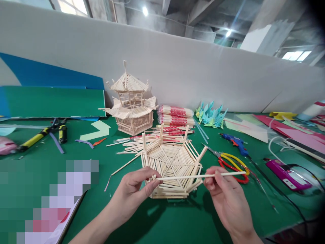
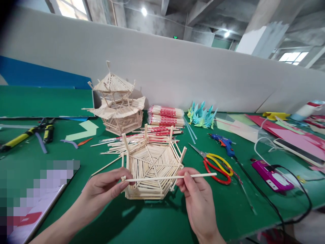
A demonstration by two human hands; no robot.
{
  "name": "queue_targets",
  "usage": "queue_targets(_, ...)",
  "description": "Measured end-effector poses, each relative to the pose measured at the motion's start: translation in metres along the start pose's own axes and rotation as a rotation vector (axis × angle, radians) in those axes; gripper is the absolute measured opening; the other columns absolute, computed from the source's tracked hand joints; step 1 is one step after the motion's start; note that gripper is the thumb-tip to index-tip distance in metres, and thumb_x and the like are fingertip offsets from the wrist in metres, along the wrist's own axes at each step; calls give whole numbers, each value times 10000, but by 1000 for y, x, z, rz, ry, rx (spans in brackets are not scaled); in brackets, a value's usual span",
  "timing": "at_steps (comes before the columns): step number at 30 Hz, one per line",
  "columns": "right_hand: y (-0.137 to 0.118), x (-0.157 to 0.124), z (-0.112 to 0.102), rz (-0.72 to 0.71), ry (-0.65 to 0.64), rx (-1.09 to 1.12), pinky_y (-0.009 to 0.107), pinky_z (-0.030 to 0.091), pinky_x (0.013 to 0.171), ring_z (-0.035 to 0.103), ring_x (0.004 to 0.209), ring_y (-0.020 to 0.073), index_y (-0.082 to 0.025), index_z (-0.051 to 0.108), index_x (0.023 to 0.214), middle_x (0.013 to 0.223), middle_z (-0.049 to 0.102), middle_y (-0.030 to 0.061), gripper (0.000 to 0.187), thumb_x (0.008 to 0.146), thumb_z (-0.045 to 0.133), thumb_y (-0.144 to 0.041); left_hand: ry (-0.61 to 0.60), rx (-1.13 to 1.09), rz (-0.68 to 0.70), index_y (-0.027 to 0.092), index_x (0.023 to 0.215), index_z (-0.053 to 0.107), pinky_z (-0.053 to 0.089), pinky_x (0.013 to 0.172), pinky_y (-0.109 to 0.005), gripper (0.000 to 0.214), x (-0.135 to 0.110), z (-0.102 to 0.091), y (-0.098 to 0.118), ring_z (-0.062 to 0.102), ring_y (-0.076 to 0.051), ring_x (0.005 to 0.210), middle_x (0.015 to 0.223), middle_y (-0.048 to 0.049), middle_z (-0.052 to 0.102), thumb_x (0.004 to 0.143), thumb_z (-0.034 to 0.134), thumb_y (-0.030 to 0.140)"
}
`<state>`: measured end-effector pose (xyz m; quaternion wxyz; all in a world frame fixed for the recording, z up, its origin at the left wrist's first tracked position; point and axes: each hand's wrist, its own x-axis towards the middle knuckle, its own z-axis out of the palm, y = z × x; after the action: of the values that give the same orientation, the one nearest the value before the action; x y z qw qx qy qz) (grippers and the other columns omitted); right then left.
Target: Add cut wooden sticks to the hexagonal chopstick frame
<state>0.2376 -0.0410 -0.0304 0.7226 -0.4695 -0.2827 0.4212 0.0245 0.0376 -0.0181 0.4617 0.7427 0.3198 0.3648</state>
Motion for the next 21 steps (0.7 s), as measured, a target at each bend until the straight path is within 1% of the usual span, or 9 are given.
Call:
queue_targets(5, -2, -5, 5, -31, 5, -44, 186, 417, 498, 489, 568, 88, -208, 707, 740, 649, 584, 12, 150, 722, 671, -352, -4, -13, 9, 183, 725, 655, 408, 569, -229, 160, -1, 0, -3, 526, -141, 626, 677, -25, 615, 813, 544, 258)
queue_targets(10, 3, -13, 7, 10, 11, -59, 187, 397, 488, 471, 549, 87, -196, 696, 729, 608, 571, 11, 179, 717, 671, -372, -27, 3, -19, 169, 701, 639, 405, 570, -231, 182, 0, -2, 0, 517, -139, 618, 668, -28, 598, 812, 534, 268)
queue_targets(15, 12, -18, 5, 28, 26, -13, 185, 373, 489, 444, 540, 83, -196, 684, 737, 582, 553, 3, 173, 730, 661, -367, -38, -9, -50, 152, 709, 647, 410, 577, -245, 185, 1, -2, 5, 519, -148, 624, 676, -45, 601, 803, 533, 264)
queue_targets(18, 17, -21, 5, 35, 19, 28, 195, 367, 491, 440, 537, 87, -196, 677, 743, 579, 538, -1, 159, 739, 655, -353, -34, -26, -54, 147, 711, 650, 408, 574, -244, 179, 2, -1, 5, 518, -147, 623, 678, -46, 597, 797, 539, 258)
queue_targets(21, 22, -24, 8, 47, 43, 79, 191, 348, 482, 423, 518, 82, -210, 661, 784, 558, 519, -16, 139, 751, 647, -344, -39, -42, -52, 145, 718, 653, 411, 585, -246, 174, 1, -1, 3, 519, -148, 631, 683, -45, 598, 794, 545, 256)
